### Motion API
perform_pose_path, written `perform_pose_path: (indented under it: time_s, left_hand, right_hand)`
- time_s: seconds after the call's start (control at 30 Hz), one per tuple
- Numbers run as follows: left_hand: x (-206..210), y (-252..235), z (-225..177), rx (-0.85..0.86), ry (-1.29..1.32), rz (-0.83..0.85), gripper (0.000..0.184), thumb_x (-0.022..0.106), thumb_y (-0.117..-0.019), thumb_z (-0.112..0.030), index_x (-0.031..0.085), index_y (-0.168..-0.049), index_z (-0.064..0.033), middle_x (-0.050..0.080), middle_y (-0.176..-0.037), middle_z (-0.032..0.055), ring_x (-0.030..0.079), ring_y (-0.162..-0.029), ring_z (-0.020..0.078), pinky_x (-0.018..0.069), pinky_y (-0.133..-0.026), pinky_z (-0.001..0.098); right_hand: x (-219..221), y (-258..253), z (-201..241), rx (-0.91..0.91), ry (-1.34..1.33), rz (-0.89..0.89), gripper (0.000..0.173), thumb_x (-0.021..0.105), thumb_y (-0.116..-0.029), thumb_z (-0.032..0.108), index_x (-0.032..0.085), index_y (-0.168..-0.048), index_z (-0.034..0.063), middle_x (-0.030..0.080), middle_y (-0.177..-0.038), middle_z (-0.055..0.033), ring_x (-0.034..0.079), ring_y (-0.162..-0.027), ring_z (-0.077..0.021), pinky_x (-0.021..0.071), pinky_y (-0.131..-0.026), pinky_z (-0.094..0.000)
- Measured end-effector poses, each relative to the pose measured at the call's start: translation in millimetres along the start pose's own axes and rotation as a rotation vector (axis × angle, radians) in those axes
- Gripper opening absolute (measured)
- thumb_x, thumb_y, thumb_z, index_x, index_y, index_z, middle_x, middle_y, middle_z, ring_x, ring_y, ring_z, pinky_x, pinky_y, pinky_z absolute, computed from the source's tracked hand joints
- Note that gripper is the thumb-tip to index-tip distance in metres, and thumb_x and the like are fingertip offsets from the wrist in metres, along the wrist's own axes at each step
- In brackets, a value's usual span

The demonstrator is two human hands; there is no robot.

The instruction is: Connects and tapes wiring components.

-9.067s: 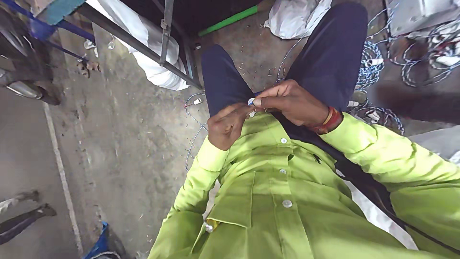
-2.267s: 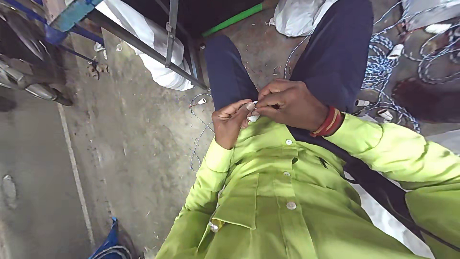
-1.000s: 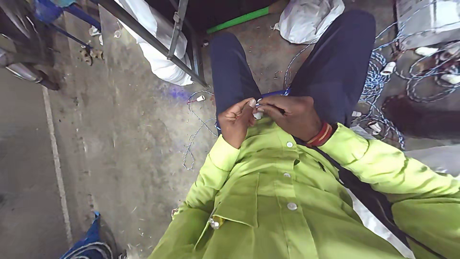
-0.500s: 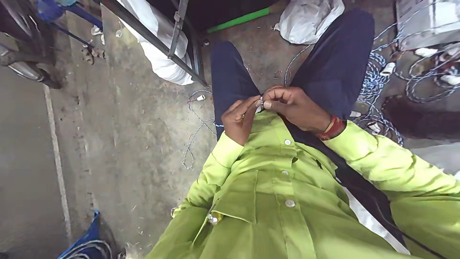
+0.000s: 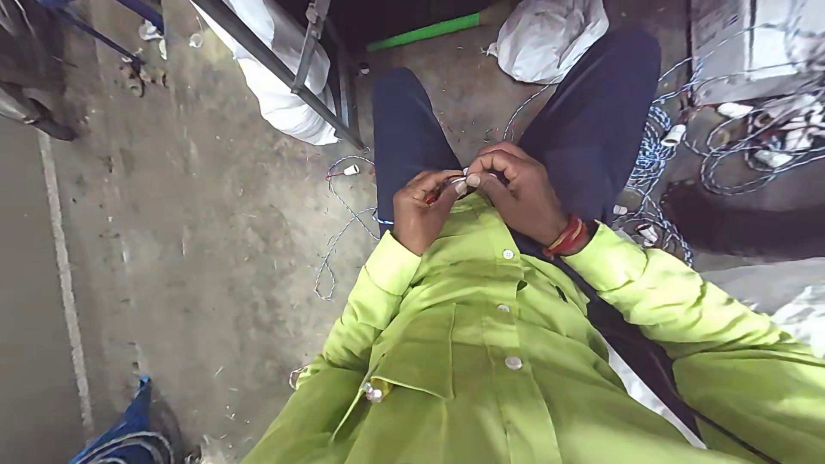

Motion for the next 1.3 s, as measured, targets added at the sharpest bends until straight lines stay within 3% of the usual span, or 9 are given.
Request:
perform_pose_path:
  time_s: [0.23, 0.4, 0.53, 0.63, 0.77, 0.9, 1.03, 1.13, 1.3]
  left_hand:
    - [4.3, -4.9, -1.2, -0.059, -0.141, -0.002, 0.013, 0.069, -0.0879, -0.004, 0.076, -0.098, -0.0004, 0.074, -0.090, 0.0084, 0.069, -0.076, 0.0083, 0.0584, -0.071, 0.0264]
    - [7.9, -5.0, -4.6, 0.042, -0.392, -0.104, 0.016, 0.067, -0.0880, -0.003, 0.077, -0.100, -0.0012, 0.073, -0.099, 0.0136, 0.069, -0.077, 0.0144, 0.0577, -0.068, 0.0282]
    - [5.2, -5.0, -3.0, 0.211, -0.337, -0.087, 0.028, 0.065, -0.0877, 0.003, 0.074, -0.115, 0.0027, 0.072, -0.105, 0.0176, 0.069, -0.079, 0.0155, 0.0589, -0.067, 0.0267]
    - [5.4, -3.3, -2.5, 0.239, -0.264, -0.058, 0.020, 0.067, -0.0880, 0.003, 0.079, -0.104, 0.0002, 0.071, -0.103, 0.0171, 0.066, -0.074, 0.0108, 0.0560, -0.062, 0.0222]
    - [4.4, -5.1, -2.8, 0.228, -0.197, 0.027, 0.016, 0.069, -0.0920, -0.002, 0.078, -0.105, 0.0003, 0.072, -0.104, 0.0147, 0.067, -0.079, 0.0097, 0.0575, -0.069, 0.0226]
    - [7.7, -3.2, -6.9, 0.245, -0.278, 0.034, 0.017, 0.065, -0.0975, -0.004, 0.077, -0.108, 0.0012, 0.074, -0.107, 0.0162, 0.073, -0.100, 0.0191, 0.0601, -0.089, 0.0320]
    - [4.8, -3.0, -6.2, 0.193, -0.352, -0.006, 0.017, 0.063, -0.0988, -0.006, 0.076, -0.108, 0.0020, 0.074, -0.100, 0.0145, 0.071, -0.086, 0.0152, 0.0595, -0.079, 0.0279]
    - [5.1, -2.4, -6.4, 0.175, -0.357, -0.003, 0.017, 0.063, -0.0986, -0.006, 0.076, -0.107, 0.0016, 0.074, -0.099, 0.0137, 0.071, -0.083, 0.0130, 0.0592, -0.076, 0.0255]
    - [5.7, -1.2, -6.0, 0.179, -0.383, 0.005, 0.017, 0.063, -0.0982, -0.006, 0.077, -0.107, 0.0004, 0.075, -0.099, 0.0139, 0.072, -0.089, 0.0155, 0.0593, -0.080, 0.0273]
  right_hand:
    - [3.4, 4.5, 16.6, -0.185, 0.211, -0.058, 0.022, 0.059, -0.1037, 0.021, 0.069, -0.100, 0.0014, 0.067, -0.110, -0.0182, 0.062, -0.111, -0.0294, 0.0497, -0.097, -0.0382]
    - [7.2, 5.5, 17.5, 0.031, 0.204, 0.071, 0.021, 0.058, -0.1032, 0.018, 0.070, -0.103, 0.0007, 0.066, -0.115, -0.0186, 0.061, -0.114, -0.0341, 0.0489, -0.098, -0.0463]
    - [7.7, 4.8, 10.7, 0.114, 0.178, 0.118, 0.024, 0.056, -0.1041, 0.022, 0.071, -0.100, 0.0035, 0.061, -0.123, -0.0186, 0.055, -0.120, -0.0365, 0.0457, -0.100, -0.0501]
    - [8.6, 2.2, -4.8, 0.139, 0.060, 0.134, 0.027, 0.053, -0.1043, 0.025, 0.070, -0.097, 0.0039, 0.063, -0.119, -0.0143, 0.057, -0.116, -0.0276, 0.0453, -0.100, -0.0449]
    - [12.5, -1.7, -19.4, 0.410, -0.385, 0.185, 0.022, 0.055, -0.1058, 0.018, 0.068, -0.094, 0.0054, 0.064, -0.082, 0.0001, 0.060, -0.074, -0.0052, 0.0505, -0.069, -0.0234]
    - [9.7, -1.1, -22.1, 0.504, -0.608, 0.222, 0.020, 0.055, -0.1054, 0.015, 0.070, -0.098, 0.0037, 0.070, -0.086, -0.0007, 0.065, -0.080, -0.0059, 0.0553, -0.078, -0.0252]
    - [3.4, -3.4, -15.6, 0.340, -0.482, 0.216, 0.015, 0.066, -0.0955, 0.007, 0.070, -0.110, 0.0029, 0.072, -0.094, -0.0010, 0.067, -0.083, -0.0061, 0.0580, -0.078, -0.0240]
    - [-0.2, -3.4, -10.0, 0.129, -0.123, 0.103, 0.016, 0.071, -0.0924, 0.015, 0.073, -0.106, 0.0076, 0.073, -0.095, 0.0007, 0.068, -0.084, -0.0026, 0.0573, -0.077, -0.0215]
    - [-1.0, 1.6, 5.9, -0.222, 0.283, -0.065, 0.019, 0.066, -0.0985, 0.017, 0.079, -0.106, 0.0041, 0.079, -0.096, -0.0102, 0.076, -0.091, -0.0212, 0.0565, -0.099, -0.0428]
Point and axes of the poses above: each hand's wrist, its own y-axis away from the middle knuckle, its own x-axis out of the palm, z = x × y, the point moved 6 cm from there along -y, towards the middle knuckle
